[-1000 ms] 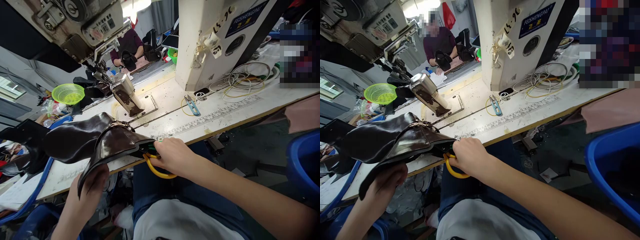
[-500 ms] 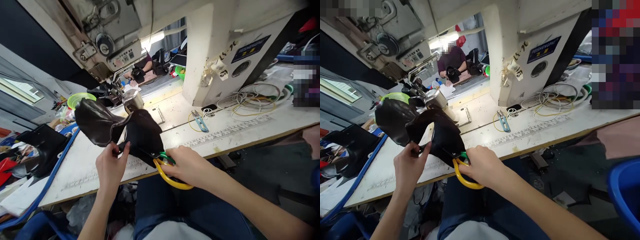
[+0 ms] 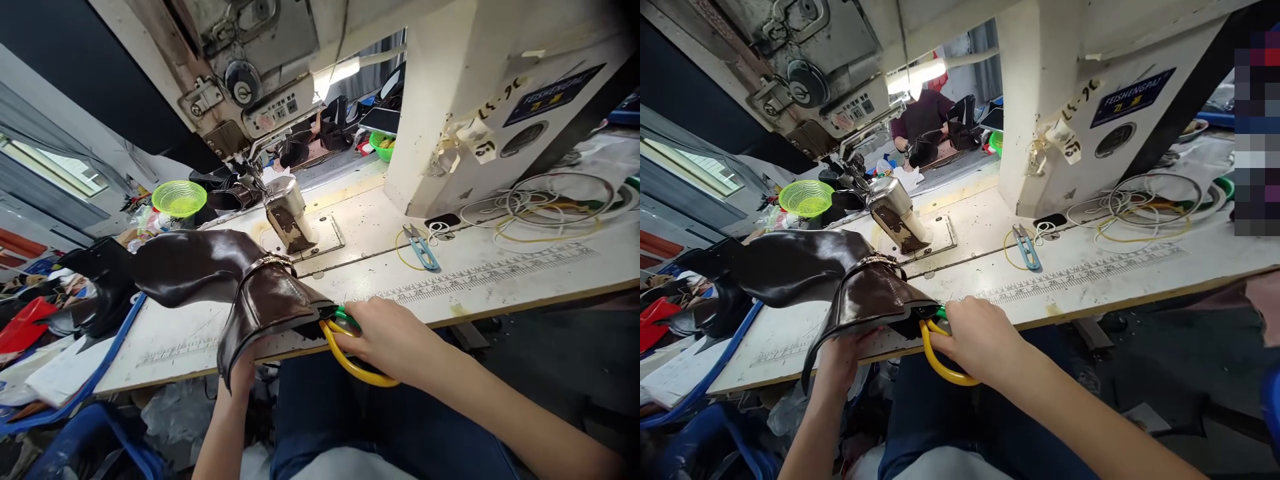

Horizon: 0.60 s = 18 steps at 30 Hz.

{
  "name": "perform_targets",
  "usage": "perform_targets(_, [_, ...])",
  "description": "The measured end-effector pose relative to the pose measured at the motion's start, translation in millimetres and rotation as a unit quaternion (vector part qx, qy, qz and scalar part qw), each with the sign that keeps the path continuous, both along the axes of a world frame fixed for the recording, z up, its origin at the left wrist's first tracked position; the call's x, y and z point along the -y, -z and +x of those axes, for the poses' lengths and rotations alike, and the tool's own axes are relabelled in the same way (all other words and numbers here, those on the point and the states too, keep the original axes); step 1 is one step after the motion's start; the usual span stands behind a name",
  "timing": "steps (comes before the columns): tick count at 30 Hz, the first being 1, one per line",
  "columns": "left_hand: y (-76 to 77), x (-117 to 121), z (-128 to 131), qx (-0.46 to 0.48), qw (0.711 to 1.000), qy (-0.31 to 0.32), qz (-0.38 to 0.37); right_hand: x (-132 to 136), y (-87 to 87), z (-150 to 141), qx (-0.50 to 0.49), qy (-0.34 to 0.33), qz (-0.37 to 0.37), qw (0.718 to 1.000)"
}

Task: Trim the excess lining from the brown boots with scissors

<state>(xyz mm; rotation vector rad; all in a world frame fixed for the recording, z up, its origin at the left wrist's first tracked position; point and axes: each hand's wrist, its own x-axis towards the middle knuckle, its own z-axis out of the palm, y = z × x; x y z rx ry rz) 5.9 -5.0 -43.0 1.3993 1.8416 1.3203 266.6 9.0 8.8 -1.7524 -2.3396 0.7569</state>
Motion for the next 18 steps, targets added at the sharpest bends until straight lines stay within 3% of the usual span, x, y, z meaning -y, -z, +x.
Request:
perform_targets(4, [0.9, -2, 3, 0.042, 0.999, 0.005, -0.014, -1, -2.8, 0, -0.002, 0.003, -0.006, 1.0])
perform_targets(13, [-43.8, -23, 25, 0.001, 0.998, -0.068, -0.007, 4, -3.5, 6, -0.084, 0.01, -0.011, 0.996])
perform_targets(18, [-40.7, -27, 31, 0.02, 0.998, -0.053, 0.001, 14, -10.9, 6, -0.128, 0.012, 0.029, 0.991])
